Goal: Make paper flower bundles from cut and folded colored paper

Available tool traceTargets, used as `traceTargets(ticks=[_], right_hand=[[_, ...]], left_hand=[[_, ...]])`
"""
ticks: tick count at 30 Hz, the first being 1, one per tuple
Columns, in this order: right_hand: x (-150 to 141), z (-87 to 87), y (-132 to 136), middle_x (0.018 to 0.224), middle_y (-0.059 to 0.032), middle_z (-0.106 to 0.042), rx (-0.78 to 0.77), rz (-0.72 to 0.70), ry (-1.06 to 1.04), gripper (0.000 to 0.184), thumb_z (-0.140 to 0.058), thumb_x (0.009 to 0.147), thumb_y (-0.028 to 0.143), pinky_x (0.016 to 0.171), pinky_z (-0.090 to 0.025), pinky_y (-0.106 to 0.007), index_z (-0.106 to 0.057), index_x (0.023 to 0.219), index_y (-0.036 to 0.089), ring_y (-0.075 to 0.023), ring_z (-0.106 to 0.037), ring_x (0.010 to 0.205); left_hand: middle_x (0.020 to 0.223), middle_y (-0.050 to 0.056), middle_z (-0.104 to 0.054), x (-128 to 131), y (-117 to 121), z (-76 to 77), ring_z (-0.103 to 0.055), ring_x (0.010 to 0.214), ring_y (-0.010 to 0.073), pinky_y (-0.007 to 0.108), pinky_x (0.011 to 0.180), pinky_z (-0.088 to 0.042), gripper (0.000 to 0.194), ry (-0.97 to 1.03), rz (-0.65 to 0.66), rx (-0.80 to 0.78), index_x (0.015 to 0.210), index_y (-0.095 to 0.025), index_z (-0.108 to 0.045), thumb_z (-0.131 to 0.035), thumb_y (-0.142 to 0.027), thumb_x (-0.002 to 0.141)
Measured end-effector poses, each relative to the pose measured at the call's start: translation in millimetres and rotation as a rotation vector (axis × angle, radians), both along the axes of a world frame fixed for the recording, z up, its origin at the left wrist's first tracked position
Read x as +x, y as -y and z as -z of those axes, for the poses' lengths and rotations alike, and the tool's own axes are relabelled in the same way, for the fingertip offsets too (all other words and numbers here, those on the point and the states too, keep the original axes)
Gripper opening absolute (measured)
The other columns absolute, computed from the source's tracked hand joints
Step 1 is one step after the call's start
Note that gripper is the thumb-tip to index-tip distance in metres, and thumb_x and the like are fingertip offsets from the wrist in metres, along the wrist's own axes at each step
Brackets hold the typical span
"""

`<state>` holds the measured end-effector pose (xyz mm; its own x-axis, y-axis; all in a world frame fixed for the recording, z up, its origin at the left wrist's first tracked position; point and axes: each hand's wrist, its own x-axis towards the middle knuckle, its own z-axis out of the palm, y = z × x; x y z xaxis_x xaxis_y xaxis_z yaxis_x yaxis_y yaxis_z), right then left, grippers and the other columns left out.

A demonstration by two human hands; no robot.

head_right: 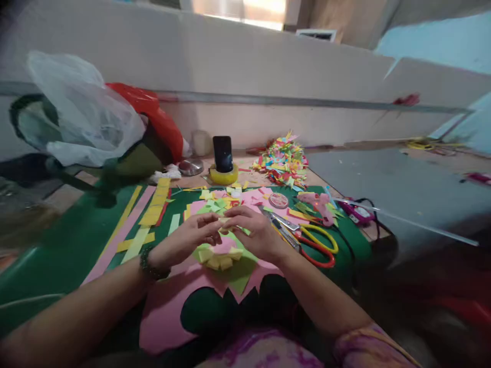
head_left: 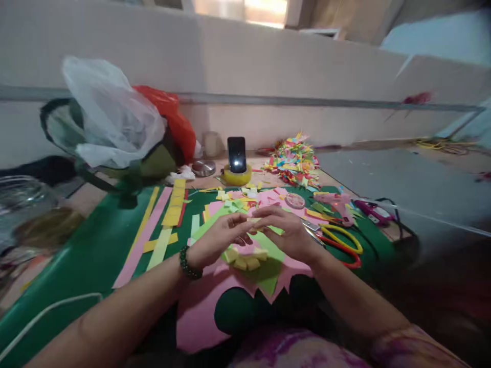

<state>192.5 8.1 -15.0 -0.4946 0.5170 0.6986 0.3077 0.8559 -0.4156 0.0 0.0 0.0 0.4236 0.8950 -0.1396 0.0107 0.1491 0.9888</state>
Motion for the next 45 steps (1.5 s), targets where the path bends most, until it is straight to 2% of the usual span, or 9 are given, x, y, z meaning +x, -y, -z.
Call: traceTargets(ticks=[6,10,14,17,20,24,30,39,45], right_hand=[[-0.1,-5.4,8.8,0.111,-0.0117,-0.069,-0.088,-0.007,-0.020,0.027,-0.064,0.082,0.014,0.082,-0.058,-0.032,-0.063,0.109,0.019,-0.0189,-0.066,0.101],[0.8,-1.4,7.4,0.097,-0.0072,-0.072,-0.051,0.012,-0.073,0.010,-0.067,0.086,0.022,0.083,-0.057,-0.031,-0.066,0.096,0.021,-0.0170,-0.068,0.094],[11.7,6.0,0.9,0.098,-0.0070,-0.071,-0.224,0.030,-0.050,0.014,-0.066,0.085,0.022,0.078,-0.056,-0.028,-0.066,0.099,0.019,-0.0155,-0.067,0.089],[18.6,14.1,-2.8,0.095,-0.0064,-0.070,-0.420,0.049,0.031,0.015,-0.067,0.083,0.022,0.075,-0.055,-0.028,-0.067,0.098,0.018,-0.0148,-0.066,0.083],[18.4,22.3,-3.7,0.093,-0.0068,-0.070,-0.549,0.013,0.095,0.010,-0.067,0.081,0.019,0.075,-0.054,-0.029,-0.067,0.091,0.017,-0.0151,-0.065,0.082],[14.6,27.7,-3.8,0.092,-0.0065,-0.069,-0.595,-0.022,0.135,0.009,-0.064,0.079,0.011,0.073,-0.052,-0.027,-0.066,0.086,0.016,-0.0142,-0.064,0.080],[15.5,28.4,-4.7,0.084,-0.0035,-0.067,-0.592,0.007,0.183,0.006,-0.064,0.080,0.014,0.065,-0.048,-0.023,-0.066,0.084,0.017,-0.0112,-0.059,0.069],[16.1,27.2,-3.2,0.089,-0.0054,-0.069,-0.526,0.035,0.300,0.009,-0.063,0.081,0.011,0.068,-0.049,-0.025,-0.067,0.086,0.017,-0.0133,-0.062,0.075],[17.3,31.5,-5.8,0.092,-0.0060,-0.070,-0.463,-0.009,0.320,0.015,-0.062,0.078,0.006,0.074,-0.050,-0.026,-0.066,0.087,0.017,-0.0152,-0.064,0.083]], left_hand=[[0.061,-0.003,-0.059,-3.8,-1.4,2.3,-0.058,0.056,0.0100,0.023,0.060,-0.048,0.038,-0.015,-0.041,0.055,0.073,-0.015,-0.061,-0.075,-0.050,0.068],[0.064,-0.001,-0.062,-3.3,-1.0,2.3,-0.061,0.059,0.0130,0.025,0.061,-0.049,0.035,-0.108,0.009,0.101,0.077,-0.016,-0.061,-0.067,-0.050,0.075],[0.079,0.004,-0.067,-5.9,2.4,-1.5,-0.062,0.071,0.0171,0.028,0.064,-0.048,0.025,-0.565,0.047,0.482,0.086,-0.017,-0.064,-0.061,-0.042,0.082],[0.086,0.006,-0.070,-7.4,7.2,-0.7,-0.062,0.082,0.0202,0.029,0.070,-0.046,0.015,-0.963,0.250,0.729,0.085,-0.018,-0.068,-0.056,-0.025,0.087],[0.089,0.005,-0.071,-6.7,9.8,6.0,-0.063,0.080,0.0184,0.027,0.066,-0.043,0.021,-1.114,0.495,0.739,0.081,-0.019,-0.070,-0.052,-0.009,0.082],[0.092,0.004,-0.071,-6.4,8.1,14.5,-0.063,0.081,0.0171,0.026,0.066,-0.042,0.021,-1.110,0.554,0.746,0.072,-0.018,-0.068,-0.053,-0.002,0.073],[0.087,0.004,-0.070,-8.0,5.6,16.2,-0.063,0.079,0.0176,0.027,0.065,-0.042,0.023,-1.090,0.562,0.767,0.072,-0.017,-0.066,-0.051,0.000,0.073],[0.092,0.005,-0.070,-5.9,7.4,15.7,-0.064,0.084,0.0198,0.028,0.070,-0.047,0.022,-1.103,0.548,0.784,0.090,-0.018,-0.068,-0.054,-0.005,0.079],[0.098,0.004,-0.068,-1.9,9.3,16.2,-0.063,0.086,0.0193,0.027,0.071,-0.048,0.039,-1.149,0.548,0.833,0.109,-0.021,-0.064,-0.053,-0.002,0.077]])
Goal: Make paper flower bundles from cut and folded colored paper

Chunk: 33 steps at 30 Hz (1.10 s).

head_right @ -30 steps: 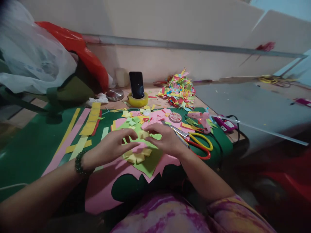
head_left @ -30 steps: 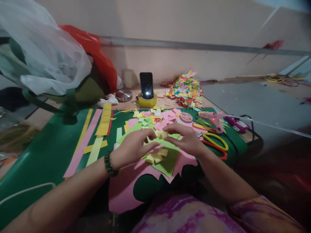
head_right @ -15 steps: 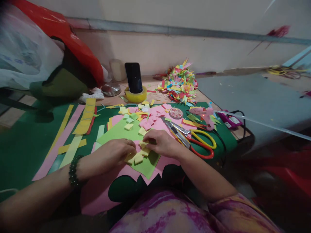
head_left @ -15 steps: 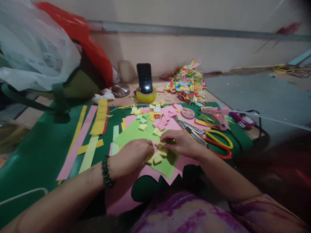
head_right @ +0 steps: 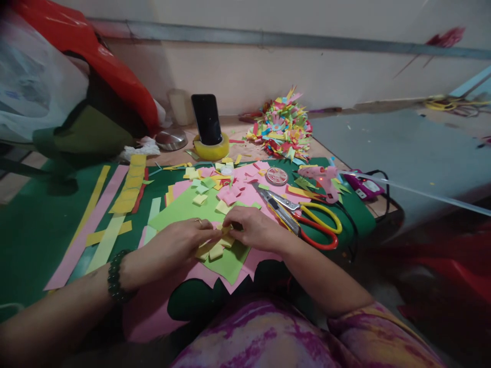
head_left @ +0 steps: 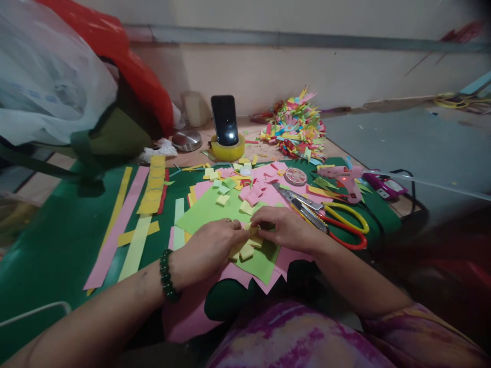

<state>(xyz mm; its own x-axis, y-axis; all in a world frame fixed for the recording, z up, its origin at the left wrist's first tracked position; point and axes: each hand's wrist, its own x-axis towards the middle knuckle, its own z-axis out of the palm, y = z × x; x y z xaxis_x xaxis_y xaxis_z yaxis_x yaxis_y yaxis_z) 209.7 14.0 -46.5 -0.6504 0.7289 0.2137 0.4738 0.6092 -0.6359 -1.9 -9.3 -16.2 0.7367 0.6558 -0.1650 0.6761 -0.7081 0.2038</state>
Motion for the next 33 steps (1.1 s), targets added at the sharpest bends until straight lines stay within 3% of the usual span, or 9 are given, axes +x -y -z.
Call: traceTargets(ticks=[6,10,14,17,20,24,28,33], right_hand=[[0.5,-1.5,0.5,0.093,-0.0068,-0.070,-0.013,-0.021,-0.006,0.015,-0.061,0.079,0.007,0.073,-0.051,-0.027,-0.066,0.089,0.017,-0.0158,-0.064,0.082],[4.1,-7.0,0.1,0.103,-0.0089,-0.066,0.003,0.044,-0.069,0.016,-0.055,0.085,0.012,0.075,-0.051,-0.029,-0.065,0.097,0.018,-0.0151,-0.062,0.083],[10.4,-9.6,-1.1,0.088,-0.0049,-0.063,0.080,0.096,-0.094,0.025,-0.049,0.082,0.005,0.069,-0.048,-0.026,-0.066,0.095,0.017,-0.0130,-0.058,0.074],[11.4,-5.6,-0.9,0.084,-0.0042,-0.060,0.155,0.031,-0.071,0.029,-0.049,0.080,0.001,0.067,-0.045,-0.025,-0.071,0.091,0.017,-0.0131,-0.057,0.076],[7.6,1.1,-0.7,0.085,-0.0057,-0.059,0.265,-0.029,0.045,0.029,-0.052,0.083,0.004,0.065,-0.041,-0.025,-0.075,0.091,0.020,-0.0151,-0.055,0.080],[0.6,4.9,-1.8,0.087,-0.0066,-0.059,0.371,-0.069,0.276,0.026,-0.057,0.086,0.009,0.062,-0.037,-0.027,-0.076,0.091,0.026,-0.0177,-0.049,0.081],[-3.6,0.4,-2.1,0.092,-0.0083,-0.059,0.409,-0.126,0.397,0.021,-0.061,0.087,0.012,0.066,-0.036,-0.029,-0.075,0.094,0.025,-0.0192,-0.047,0.083],[-10.0,-7.3,3.0,0.088,-0.0088,-0.059,0.438,-0.160,0.501,0.011,-0.062,0.089,0.019,0.068,-0.037,-0.032,-0.073,0.092,0.019,-0.0208,-0.046,0.086]], left_hand=[[0.096,0.006,-0.068,4.5,0.7,-2.3,-0.062,0.085,0.0214,0.030,0.070,-0.048,0.032,-0.076,0.002,0.011,0.102,-0.018,-0.065,-0.054,-0.002,0.077],[0.092,0.006,-0.067,5.0,1.8,-1.6,-0.061,0.080,0.0210,0.031,0.069,-0.048,0.028,-0.061,0.005,0.027,0.099,-0.018,-0.066,-0.057,-0.004,0.077],[0.093,0.006,-0.067,3.4,2.2,-0.7,-0.061,0.082,0.0214,0.031,0.070,-0.048,0.026,-0.028,-0.008,0.016,0.097,-0.019,-0.067,-0.056,-0.004,0.078],[0.097,0.006,-0.068,0.8,1.4,0.6,-0.063,0.086,0.0213,0.031,0.073,-0.049,0.034,0.003,-0.001,0.004,0.103,-0.020,-0.066,-0.055,-0.003,0.077],[0.101,0.006,-0.068,-1.2,0.4,1.4,-0.063,0.089,0.0210,0.031,0.075,-0.050,0.043,0.035,0.015,0.000,0.110,-0.021,-0.064,-0.053,0.000,0.074],[0.094,0.007,-0.068,0.3,0.1,-1.3,-0.063,0.085,0.0208,0.031,0.074,-0.050,0.028,-0.008,-0.001,-0.029,0.094,-0.017,-0.066,-0.051,-0.002,0.076],[0.088,0.007,-0.067,2.8,0.1,-2.7,-0.062,0.081,0.0207,0.031,0.071,-0.049,0.021,-0.024,-0.019,-0.046,0.085,-0.017,-0.064,-0.050,-0.003,0.078],[0.090,0.006,-0.068,-0.1,-0.3,1.6,-0.063,0.081,0.0194,0.030,0.073,-0.050,0.027,0.036,-0.005,-0.013,0.095,-0.018,-0.063,-0.051,-0.002,0.076]])
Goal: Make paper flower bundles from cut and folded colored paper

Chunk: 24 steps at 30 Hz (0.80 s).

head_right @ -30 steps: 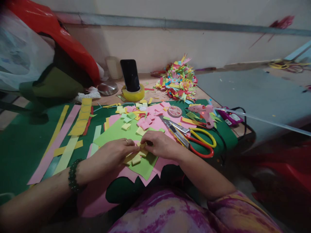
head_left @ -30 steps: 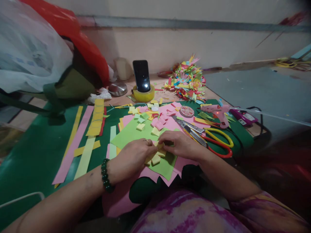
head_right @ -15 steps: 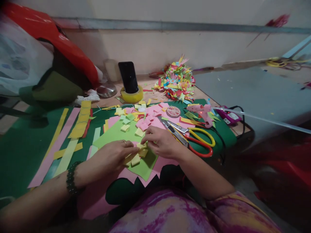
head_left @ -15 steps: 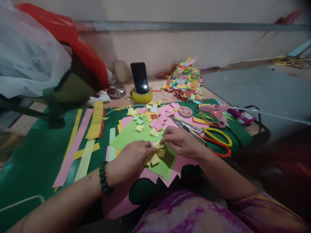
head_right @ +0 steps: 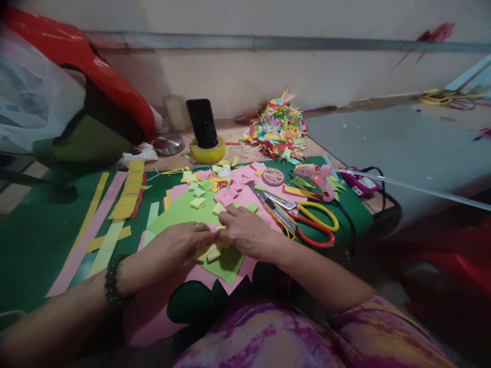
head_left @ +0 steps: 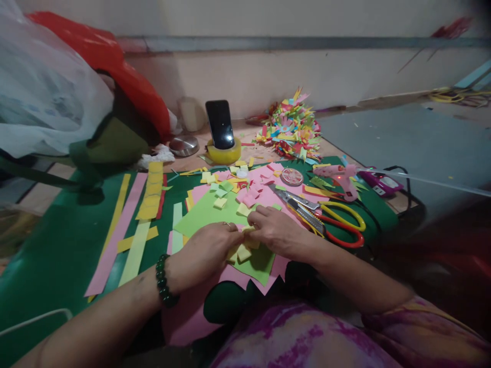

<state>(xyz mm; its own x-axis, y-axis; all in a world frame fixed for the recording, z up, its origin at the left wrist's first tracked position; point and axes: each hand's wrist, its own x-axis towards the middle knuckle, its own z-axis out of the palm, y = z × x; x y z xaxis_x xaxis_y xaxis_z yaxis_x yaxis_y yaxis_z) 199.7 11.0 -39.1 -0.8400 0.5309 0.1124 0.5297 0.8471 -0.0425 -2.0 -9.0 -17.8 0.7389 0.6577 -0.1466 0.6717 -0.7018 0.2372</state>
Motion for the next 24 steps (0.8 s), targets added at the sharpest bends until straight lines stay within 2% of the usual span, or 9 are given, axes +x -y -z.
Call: traceTargets(ticks=[5,10,13,18,20,24], right_hand=[[-1.0,0.0,2.4,0.085,-0.0088,-0.058,0.013,-0.020,0.009,0.009,-0.063,0.088,0.017,0.069,-0.038,-0.033,-0.072,0.086,0.017,-0.0212,-0.046,0.087],[13.3,2.0,-0.8,0.093,-0.0096,-0.062,0.109,-0.016,-0.261,0.024,-0.053,0.086,0.005,0.070,-0.040,-0.032,-0.072,0.092,0.018,-0.0197,-0.048,0.084],[19.2,-1.5,-0.2,0.092,-0.0101,-0.063,0.119,0.099,-0.370,0.025,-0.048,0.086,0.005,0.071,-0.042,-0.031,-0.070,0.081,0.017,-0.0198,-0.052,0.086],[13.4,-6.4,5.3,0.080,-0.0067,-0.066,-0.133,0.360,-0.267,0.013,-0.056,0.086,0.021,0.064,-0.039,-0.029,-0.066,0.093,0.016,-0.0187,-0.058,0.075],[10.4,-6.3,6.5,0.081,-0.0061,-0.068,-0.223,0.376,-0.235,0.017,-0.060,0.084,0.025,0.063,-0.039,-0.028,-0.065,0.098,0.017,-0.0183,-0.060,0.074],[10.0,-4.5,4.9,0.088,-0.0064,-0.070,-0.303,0.334,-0.266,0.024,-0.061,0.082,0.019,0.068,-0.042,-0.027,-0.064,0.105,0.017,-0.0184,-0.064,0.081]], left_hand=[[0.088,0.005,-0.068,-2.2,0.8,0.5,-0.064,0.081,0.0190,0.029,0.071,-0.049,0.034,0.033,0.007,0.050,0.099,-0.018,-0.062,-0.052,-0.001,0.072],[0.083,0.005,-0.066,-1.5,1.0,-1.0,-0.062,0.075,0.0185,0.028,0.067,-0.047,0.018,-0.018,-0.007,0.063,0.086,-0.017,-0.061,-0.051,-0.005,0.077],[0.081,0.005,-0.064,-2.6,0.8,0.1,-0.060,0.073,0.0171,0.027,0.065,-0.046,0.017,-0.009,-0.012,0.069,0.087,-0.018,-0.061,-0.048,-0.007,0.082],[0.086,0.005,-0.065,-3.4,1.2,0.8,-0.060,0.076,0.0183,0.028,0.067,-0.047,0.020,0.009,0.006,0.056,0.097,-0.018,-0.061,-0.048,-0.010,0.085],[0.088,0.006,-0.065,-2.2,1.5,-0.5,-0.061,0.077,0.0186,0.028,0.067,-0.047,0.020,-0.013,0.005,0.050,0.096,-0.018,-0.062,-0.049,-0.008,0.083],[0.089,0.007,-0.065,0.1,1.7,-1.5,-0.061,0.078,0.0182,0.027,0.069,-0.048,0.022,-0.043,-0.007,0.039,0.094,-0.018,-0.063,-0.049,-0.007,0.082]])
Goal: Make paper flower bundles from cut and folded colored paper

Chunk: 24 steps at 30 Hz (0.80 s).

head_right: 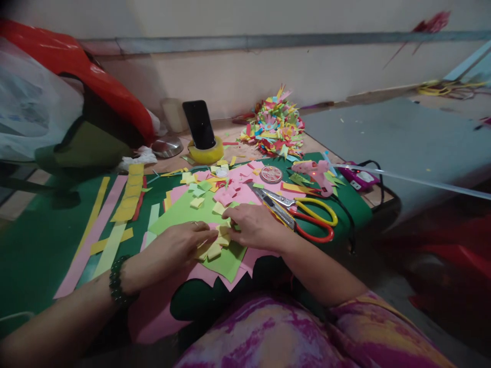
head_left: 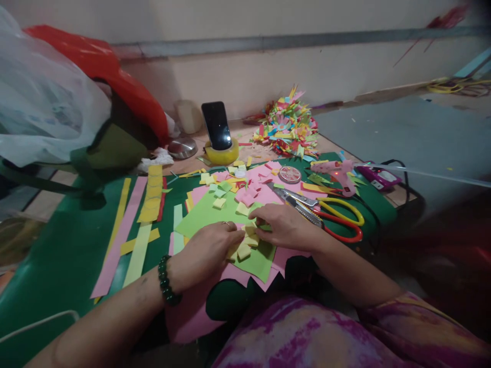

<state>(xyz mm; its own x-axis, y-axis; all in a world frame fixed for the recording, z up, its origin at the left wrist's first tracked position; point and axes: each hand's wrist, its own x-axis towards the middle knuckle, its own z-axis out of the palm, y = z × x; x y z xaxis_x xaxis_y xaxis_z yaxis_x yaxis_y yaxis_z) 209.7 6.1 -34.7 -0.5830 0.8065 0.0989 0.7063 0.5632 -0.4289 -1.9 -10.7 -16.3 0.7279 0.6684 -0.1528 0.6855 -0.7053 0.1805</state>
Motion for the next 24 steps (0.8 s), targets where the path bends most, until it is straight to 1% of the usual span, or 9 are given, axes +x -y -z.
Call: traceTargets(ticks=[3,9,13,17,21,24], right_hand=[[1.9,1.6,-2.3,0.089,-0.0063,-0.071,-0.020,-0.014,-0.019,0.022,-0.059,0.084,0.019,0.068,-0.044,-0.027,-0.066,0.105,0.018,-0.0176,-0.065,0.079],[2.3,4.6,-4.6,0.095,-0.0080,-0.072,-0.003,-0.054,-0.019,0.018,-0.057,0.088,0.017,0.072,-0.046,-0.029,-0.067,0.104,0.017,-0.0199,-0.065,0.087],[2.0,5.4,-5.1,0.092,-0.0073,-0.071,0.029,-0.082,-0.023,0.016,-0.057,0.089,0.015,0.073,-0.045,-0.030,-0.067,0.101,0.017,-0.0199,-0.064,0.088],[4.5,6.0,-3.9,0.090,-0.0074,-0.070,0.054,-0.109,-0.034,0.015,-0.057,0.089,0.015,0.072,-0.044,-0.029,-0.067,0.100,0.016,-0.0189,-0.062,0.087],[6.6,9.0,-3.2,0.091,-0.0073,-0.064,0.134,-0.151,-0.072,0.023,-0.055,0.087,0.010,0.067,-0.042,-0.026,-0.071,0.101,0.019,-0.0166,-0.057,0.084],[4.1,11.7,-4.4,0.091,-0.0076,-0.060,0.205,-0.204,0.003,0.026,-0.056,0.087,0.009,0.064,-0.038,-0.027,-0.074,0.098,0.023,-0.0179,-0.052,0.084]], left_hand=[[0.090,0.007,-0.065,0.3,-0.4,1.4,-0.062,0.080,0.0183,0.028,0.070,-0.049,0.022,0.000,0.002,-0.003,0.096,-0.018,-0.063,-0.047,-0.007,0.085],[0.094,0.008,-0.065,2.0,0.0,-1.3,-0.062,0.084,0.0200,0.031,0.074,-0.051,0.028,-0.038,-0.018,-0.054,0.095,-0.017,-0.064,-0.047,-0.002,0.079],[0.093,0.008,-0.064,4.0,0.9,-5.1,-0.061,0.084,0.0207,0.032,0.075,-0.051,0.028,-0.059,-0.025,-0.076,0.095,-0.017,-0.064,-0.047,-0.001,0.080],[0.094,0.008,-0.064,4.3,0.3,-3.9,-0.061,0.084,0.0215,0.033,0.075,-0.051,0.027,-0.075,-0.022,-0.072,0.095,-0.017,-0.063,-0.046,-0.002,0.081],[0.092,0.007,-0.064,3.5,0.1,-1.4,-0.060,0.082,0.0203,0.032,0.073,-0.050,0.023,-0.048,-0.029,-0.063,0.092,-0.017,-0.061,-0.046,-0.003,0.083],[0.090,0.007,-0.065,3.0,0.7,-0.6,-0.059,0.079,0.0197,0.032,0.072,-0.049,0.020,-0.019,-0.039,-0.040,0.096,-0.016,-0.058,-0.044,-0.004,0.086]])
